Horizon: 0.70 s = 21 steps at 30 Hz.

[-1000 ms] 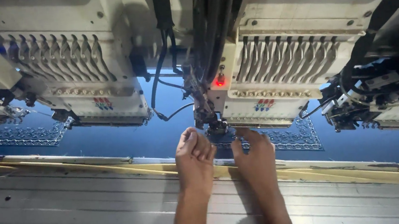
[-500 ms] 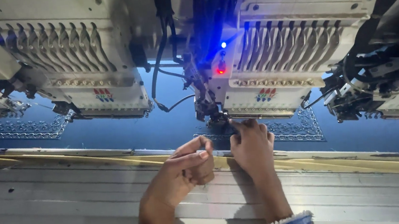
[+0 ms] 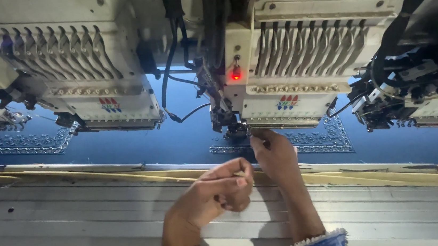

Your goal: Operating a multi-head industrial embroidery machine by checking thread tension, adjusting machine heads, and using the control interface.

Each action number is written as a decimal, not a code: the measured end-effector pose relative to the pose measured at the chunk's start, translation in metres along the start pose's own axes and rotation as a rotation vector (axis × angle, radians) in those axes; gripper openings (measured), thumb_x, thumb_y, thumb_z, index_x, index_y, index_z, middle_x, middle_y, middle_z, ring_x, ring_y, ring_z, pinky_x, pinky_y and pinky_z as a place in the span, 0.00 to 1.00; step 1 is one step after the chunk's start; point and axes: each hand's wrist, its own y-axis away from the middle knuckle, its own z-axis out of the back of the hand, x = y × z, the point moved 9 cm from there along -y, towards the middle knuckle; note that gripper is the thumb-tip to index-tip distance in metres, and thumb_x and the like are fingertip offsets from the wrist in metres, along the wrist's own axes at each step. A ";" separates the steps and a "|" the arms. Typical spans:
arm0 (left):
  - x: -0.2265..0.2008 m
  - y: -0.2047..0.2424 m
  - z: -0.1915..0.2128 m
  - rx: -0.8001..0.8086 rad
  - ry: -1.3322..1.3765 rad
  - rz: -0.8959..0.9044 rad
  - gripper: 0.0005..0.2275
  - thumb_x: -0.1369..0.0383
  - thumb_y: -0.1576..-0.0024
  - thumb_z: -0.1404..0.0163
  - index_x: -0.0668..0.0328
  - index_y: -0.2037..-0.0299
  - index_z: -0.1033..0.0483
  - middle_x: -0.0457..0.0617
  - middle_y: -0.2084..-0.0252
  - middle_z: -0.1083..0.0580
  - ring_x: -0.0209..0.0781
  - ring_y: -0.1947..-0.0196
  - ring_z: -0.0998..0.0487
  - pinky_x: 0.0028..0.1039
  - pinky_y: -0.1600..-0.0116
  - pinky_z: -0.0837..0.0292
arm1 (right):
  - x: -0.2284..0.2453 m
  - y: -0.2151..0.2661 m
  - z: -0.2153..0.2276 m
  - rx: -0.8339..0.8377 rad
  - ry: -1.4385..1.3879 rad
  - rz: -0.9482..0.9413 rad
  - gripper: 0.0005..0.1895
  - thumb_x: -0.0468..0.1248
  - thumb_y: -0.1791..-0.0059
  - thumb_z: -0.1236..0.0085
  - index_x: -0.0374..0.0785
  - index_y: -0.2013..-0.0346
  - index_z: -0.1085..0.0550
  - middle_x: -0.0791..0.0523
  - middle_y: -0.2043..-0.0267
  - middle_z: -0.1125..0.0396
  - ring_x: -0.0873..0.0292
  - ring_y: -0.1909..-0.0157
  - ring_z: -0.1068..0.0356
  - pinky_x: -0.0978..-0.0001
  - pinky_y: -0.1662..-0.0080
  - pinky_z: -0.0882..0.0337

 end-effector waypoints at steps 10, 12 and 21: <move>0.015 -0.004 -0.034 0.250 0.109 0.076 0.06 0.71 0.37 0.50 0.63 0.57 0.34 0.43 0.73 0.42 0.32 0.78 0.48 0.24 0.69 0.52 | -0.006 -0.005 -0.009 -0.034 0.225 0.006 0.14 0.52 0.55 0.49 0.51 0.75 0.22 0.60 0.73 0.24 0.49 0.64 0.27 0.54 0.49 0.37; 0.017 -0.003 -0.031 0.268 0.090 0.069 0.07 0.70 0.36 0.51 0.63 0.56 0.35 0.43 0.75 0.42 0.32 0.78 0.47 0.24 0.69 0.53 | -0.009 -0.007 0.004 0.060 0.058 -0.011 0.13 0.48 0.57 0.49 0.46 0.75 0.21 0.59 0.70 0.24 0.55 0.62 0.28 0.58 0.52 0.36; 0.009 -0.009 -0.007 0.149 -0.034 -0.002 0.07 0.69 0.37 0.49 0.61 0.56 0.34 0.38 0.75 0.42 0.30 0.77 0.46 0.23 0.69 0.48 | -0.013 -0.001 0.022 0.260 -1.014 -0.153 0.07 0.35 0.55 0.47 0.34 0.67 0.28 0.53 0.70 0.31 0.56 0.69 0.31 0.67 0.63 0.29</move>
